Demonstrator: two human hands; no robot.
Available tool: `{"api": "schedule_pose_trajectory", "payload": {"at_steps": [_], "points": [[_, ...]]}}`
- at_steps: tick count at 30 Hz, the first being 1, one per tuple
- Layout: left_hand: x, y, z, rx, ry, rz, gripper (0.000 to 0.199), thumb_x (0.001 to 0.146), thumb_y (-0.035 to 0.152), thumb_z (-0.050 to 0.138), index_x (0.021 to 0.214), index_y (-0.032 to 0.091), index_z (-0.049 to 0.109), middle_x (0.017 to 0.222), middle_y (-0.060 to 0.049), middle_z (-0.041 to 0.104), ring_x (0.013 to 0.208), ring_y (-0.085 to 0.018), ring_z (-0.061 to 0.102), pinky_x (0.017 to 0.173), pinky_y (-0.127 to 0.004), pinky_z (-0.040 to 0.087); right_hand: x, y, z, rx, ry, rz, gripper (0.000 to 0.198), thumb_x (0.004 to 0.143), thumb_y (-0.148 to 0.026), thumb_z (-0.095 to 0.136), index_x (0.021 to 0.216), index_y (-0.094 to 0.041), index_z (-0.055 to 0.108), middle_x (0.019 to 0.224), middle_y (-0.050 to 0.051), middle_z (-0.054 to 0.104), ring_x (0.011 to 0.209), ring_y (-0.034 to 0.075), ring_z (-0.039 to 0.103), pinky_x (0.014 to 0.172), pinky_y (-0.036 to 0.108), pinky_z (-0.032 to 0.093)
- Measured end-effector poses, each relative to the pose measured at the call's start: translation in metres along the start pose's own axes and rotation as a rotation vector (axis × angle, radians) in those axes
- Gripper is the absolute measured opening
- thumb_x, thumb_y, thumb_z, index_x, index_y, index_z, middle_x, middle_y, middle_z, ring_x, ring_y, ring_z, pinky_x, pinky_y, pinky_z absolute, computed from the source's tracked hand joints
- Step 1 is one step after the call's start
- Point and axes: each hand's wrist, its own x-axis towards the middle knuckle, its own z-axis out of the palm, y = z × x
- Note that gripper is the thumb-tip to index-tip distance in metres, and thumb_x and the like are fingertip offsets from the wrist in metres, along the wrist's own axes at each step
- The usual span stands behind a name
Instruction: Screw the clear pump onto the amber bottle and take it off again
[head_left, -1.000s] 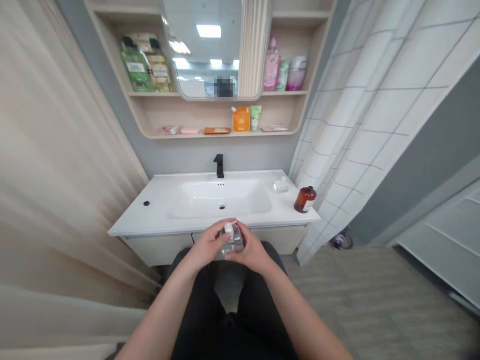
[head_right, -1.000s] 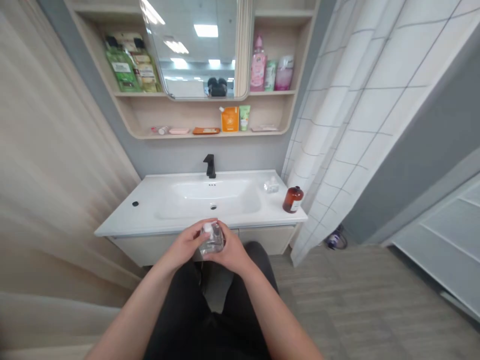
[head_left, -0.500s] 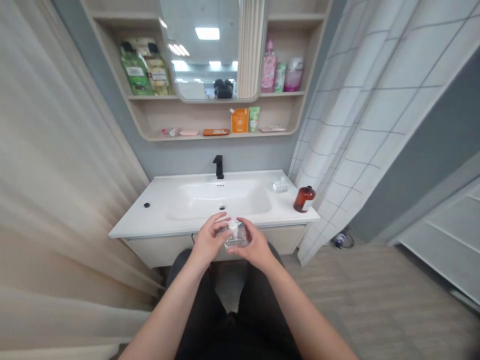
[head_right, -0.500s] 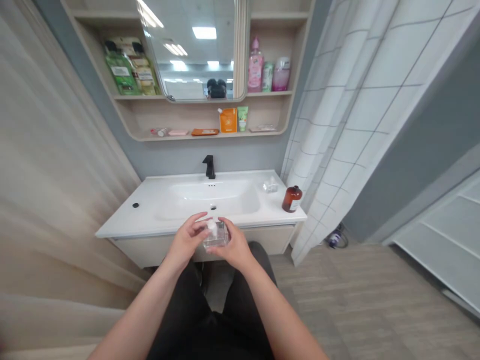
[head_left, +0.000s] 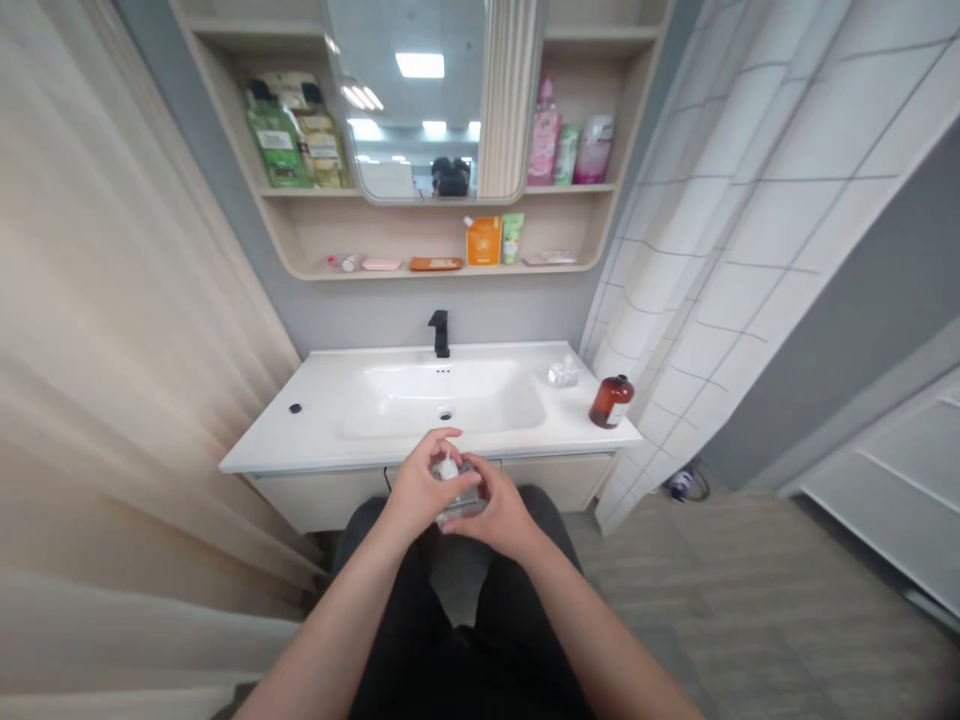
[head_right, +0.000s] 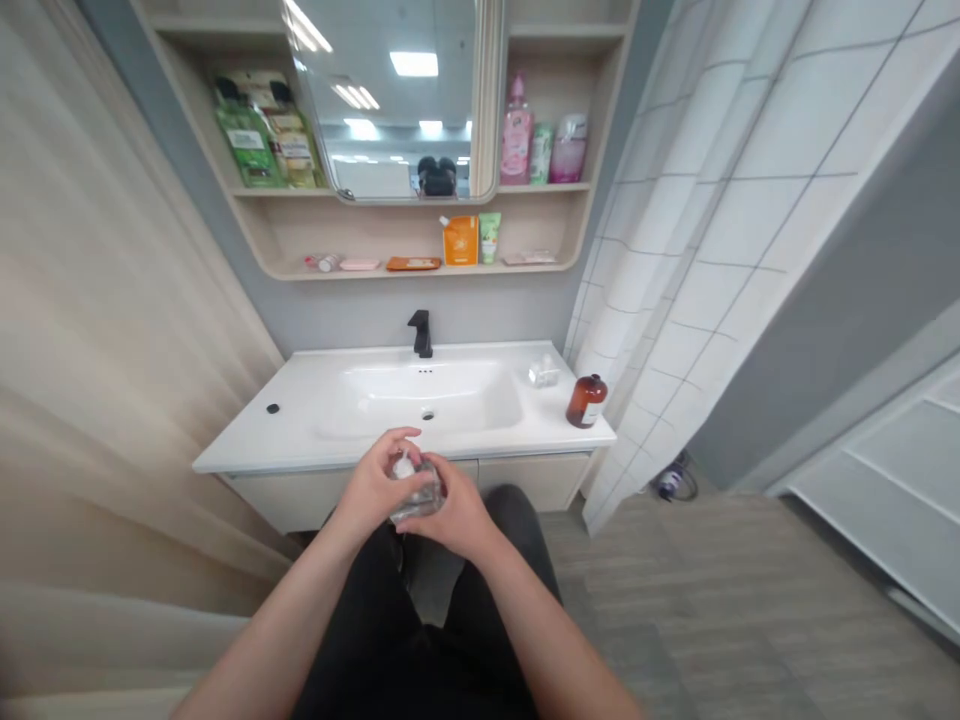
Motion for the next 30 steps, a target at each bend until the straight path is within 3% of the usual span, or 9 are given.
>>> {"api": "schedule_pose_trajectory", "payload": {"at_steps": [3, 5, 8, 12, 20, 30], "points": [[-0.001, 0.002, -0.006, -0.034, -0.151, 0.046, 0.063, 0.086, 0.039, 0.088, 0.144, 0.026, 0.069, 0.129, -0.012, 0.079, 0.138, -0.032, 0.068, 0.121, -0.046, 0.050, 0.002, -0.002, 0.000, 0.015, 0.010, -0.007, 0.101, 0.061, -0.045, 0.108, 0.150, -0.028, 0.064, 0.143, 0.011, 0.074, 0.130, 0.036, 0.073, 0.114, 0.051, 0.058], [-0.002, 0.000, -0.009, -0.097, -0.199, 0.027, 0.064, 0.089, 0.040, 0.085, 0.149, 0.024, 0.067, 0.134, -0.014, 0.079, 0.139, -0.033, 0.068, 0.121, -0.048, 0.050, 0.003, -0.001, -0.001, 0.005, 0.019, -0.003, 0.100, 0.061, -0.045, 0.108, 0.149, -0.028, 0.064, 0.144, 0.012, 0.074, 0.130, 0.036, 0.073, 0.112, 0.051, 0.059], [-0.001, -0.006, -0.007, -0.069, -0.064, -0.044, 0.062, 0.080, 0.040, 0.092, 0.137, 0.022, 0.073, 0.123, -0.012, 0.082, 0.115, -0.030, 0.077, 0.107, -0.044, 0.059, 0.005, 0.002, -0.003, -0.004, 0.023, 0.012, 0.100, 0.058, -0.046, 0.109, 0.146, -0.028, 0.065, 0.144, 0.012, 0.074, 0.128, 0.037, 0.073, 0.111, 0.051, 0.060], [0.005, -0.011, -0.002, 0.001, 0.129, -0.053, 0.039, 0.075, 0.041, 0.095, 0.106, 0.024, 0.081, 0.104, -0.007, 0.083, 0.093, -0.025, 0.077, 0.088, -0.038, 0.063, 0.008, 0.008, 0.001, -0.002, 0.027, 0.041, 0.100, 0.056, -0.046, 0.110, 0.143, -0.028, 0.064, 0.139, 0.011, 0.076, 0.124, 0.036, 0.075, 0.110, 0.052, 0.061], [0.009, -0.002, -0.026, 0.027, 0.089, -0.007, 0.045, 0.082, 0.047, 0.091, 0.120, 0.023, 0.085, 0.113, -0.010, 0.086, 0.108, -0.030, 0.080, 0.105, -0.045, 0.063, 0.013, 0.023, 0.002, -0.055, 0.040, 0.041, 0.102, 0.054, -0.047, 0.110, 0.144, -0.028, 0.064, 0.139, 0.012, 0.075, 0.121, 0.037, 0.075, 0.108, 0.053, 0.061], [0.017, -0.002, -0.047, 0.002, 0.138, -0.032, 0.051, 0.081, 0.050, 0.093, 0.124, 0.023, 0.084, 0.116, -0.011, 0.086, 0.108, -0.031, 0.080, 0.106, -0.046, 0.062, 0.022, 0.020, 0.007, -0.090, 0.034, 0.075, 0.103, 0.053, -0.046, 0.111, 0.143, -0.030, 0.065, 0.125, 0.009, 0.078, 0.107, 0.035, 0.077, 0.100, 0.053, 0.064]]}}
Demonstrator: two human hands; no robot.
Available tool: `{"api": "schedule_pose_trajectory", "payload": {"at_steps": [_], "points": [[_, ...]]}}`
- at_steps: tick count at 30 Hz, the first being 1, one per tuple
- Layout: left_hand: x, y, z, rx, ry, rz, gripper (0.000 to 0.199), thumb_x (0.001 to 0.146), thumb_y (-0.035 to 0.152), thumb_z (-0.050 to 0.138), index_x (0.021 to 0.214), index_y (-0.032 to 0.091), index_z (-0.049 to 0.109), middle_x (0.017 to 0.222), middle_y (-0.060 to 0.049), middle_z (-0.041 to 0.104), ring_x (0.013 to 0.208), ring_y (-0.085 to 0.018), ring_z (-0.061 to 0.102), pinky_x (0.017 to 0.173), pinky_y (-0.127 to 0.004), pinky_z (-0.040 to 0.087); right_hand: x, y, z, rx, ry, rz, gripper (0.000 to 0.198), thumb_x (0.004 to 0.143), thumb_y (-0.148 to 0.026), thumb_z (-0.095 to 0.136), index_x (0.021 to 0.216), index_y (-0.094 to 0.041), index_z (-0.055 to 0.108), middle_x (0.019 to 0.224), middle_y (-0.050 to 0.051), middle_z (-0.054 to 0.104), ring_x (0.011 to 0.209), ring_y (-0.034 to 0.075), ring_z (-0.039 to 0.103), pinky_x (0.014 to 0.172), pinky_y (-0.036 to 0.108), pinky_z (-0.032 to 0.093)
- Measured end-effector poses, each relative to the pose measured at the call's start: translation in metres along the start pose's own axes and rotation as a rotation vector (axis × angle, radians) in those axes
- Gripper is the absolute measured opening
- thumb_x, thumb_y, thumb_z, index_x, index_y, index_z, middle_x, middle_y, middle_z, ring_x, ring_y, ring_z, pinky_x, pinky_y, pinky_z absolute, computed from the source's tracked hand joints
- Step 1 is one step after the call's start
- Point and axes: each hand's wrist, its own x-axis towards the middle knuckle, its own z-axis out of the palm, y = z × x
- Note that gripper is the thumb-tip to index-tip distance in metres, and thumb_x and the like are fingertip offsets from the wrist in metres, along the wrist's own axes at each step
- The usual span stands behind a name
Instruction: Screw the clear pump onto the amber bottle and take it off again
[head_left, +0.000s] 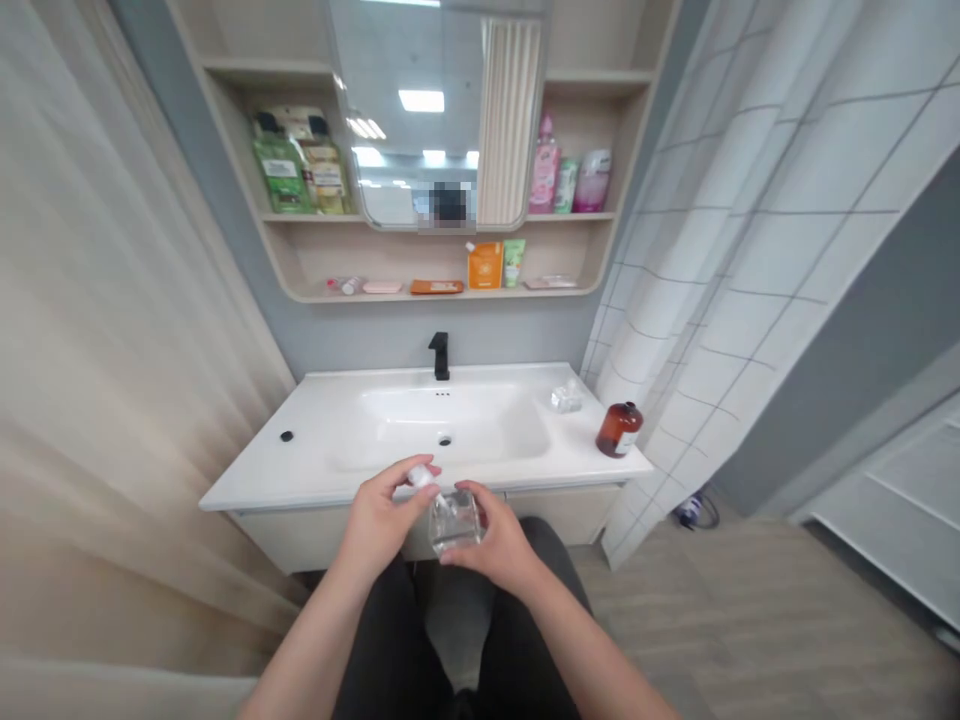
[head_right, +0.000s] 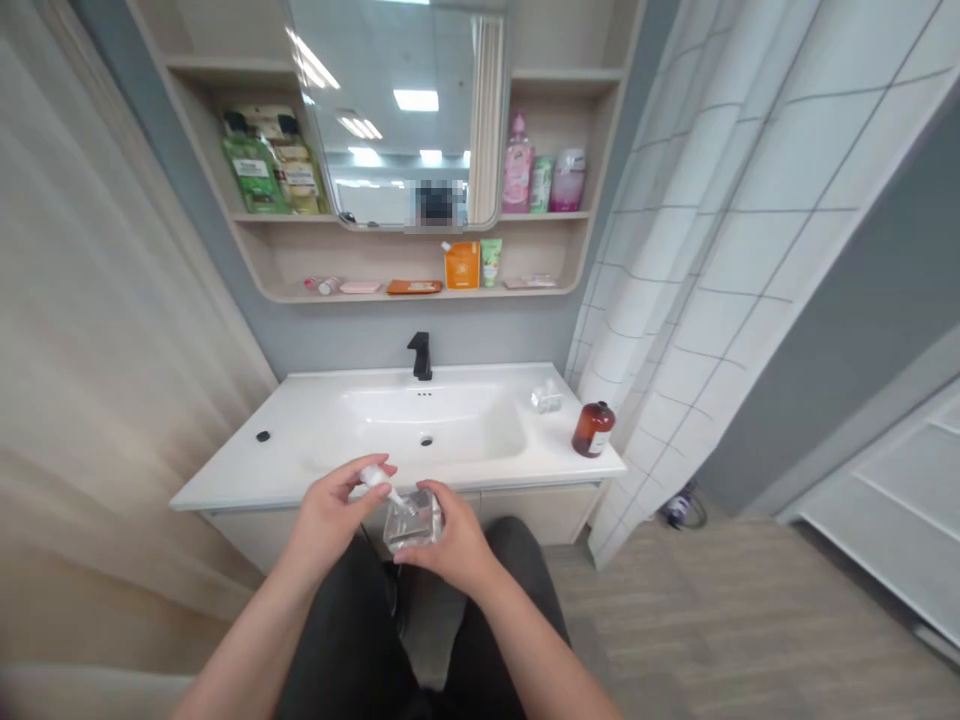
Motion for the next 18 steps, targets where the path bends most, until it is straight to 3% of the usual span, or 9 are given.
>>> {"api": "schedule_pose_trajectory", "payload": {"at_steps": [4, 8, 12, 15, 18], "points": [[0.000, -0.003, -0.008, -0.192, 0.091, -0.053, 0.051, 0.075, 0.049, 0.097, 0.116, 0.021, 0.084, 0.111, -0.012, 0.086, 0.104, -0.028, 0.079, 0.099, -0.042, 0.062, 0.003, -0.001, 0.002, 0.030, -0.004, -0.005, 0.103, 0.053, -0.047, 0.111, 0.143, -0.029, 0.065, 0.125, 0.009, 0.078, 0.109, 0.035, 0.077, 0.103, 0.052, 0.063], [0.006, -0.010, -0.034, -0.371, 0.263, -0.029, 0.045, 0.070, 0.044, 0.100, 0.104, 0.019, 0.083, 0.113, -0.010, 0.084, 0.097, -0.020, 0.073, 0.091, -0.032, 0.058, 0.003, 0.004, 0.004, 0.126, 0.004, 0.038, 0.102, 0.054, -0.045, 0.111, 0.143, -0.029, 0.063, 0.124, 0.007, 0.077, 0.107, 0.032, 0.077, 0.102, 0.050, 0.064], [0.018, -0.031, -0.080, -0.367, 0.379, -0.033, 0.050, 0.063, 0.041, 0.102, 0.102, 0.019, 0.080, 0.108, -0.006, 0.079, 0.091, -0.016, 0.068, 0.087, -0.030, 0.056, 0.007, 0.014, -0.001, 0.197, 0.011, 0.072, 0.104, 0.054, -0.040, 0.110, 0.144, -0.029, 0.060, 0.119, 0.006, 0.078, 0.106, 0.031, 0.078, 0.100, 0.048, 0.064], [0.024, -0.057, -0.119, -0.251, 0.486, -0.076, 0.057, 0.056, 0.046, 0.103, 0.098, 0.019, 0.075, 0.091, -0.001, 0.073, 0.089, -0.018, 0.068, 0.090, -0.036, 0.059, 0.014, 0.023, -0.010, 0.208, 0.036, 0.065, 0.102, 0.055, -0.038, 0.109, 0.144, -0.029, 0.059, 0.121, 0.007, 0.077, 0.106, 0.030, 0.078, 0.100, 0.048, 0.064], [0.029, -0.089, -0.160, -0.083, 0.576, -0.137, 0.060, 0.059, 0.058, 0.097, 0.096, 0.018, 0.072, 0.087, -0.003, 0.074, 0.088, -0.023, 0.071, 0.091, -0.042, 0.060, 0.025, 0.031, -0.020, 0.196, 0.069, 0.066, 0.099, 0.057, -0.038, 0.108, 0.143, -0.029, 0.060, 0.121, 0.007, 0.077, 0.106, 0.030, 0.077, 0.098, 0.046, 0.064]]}}
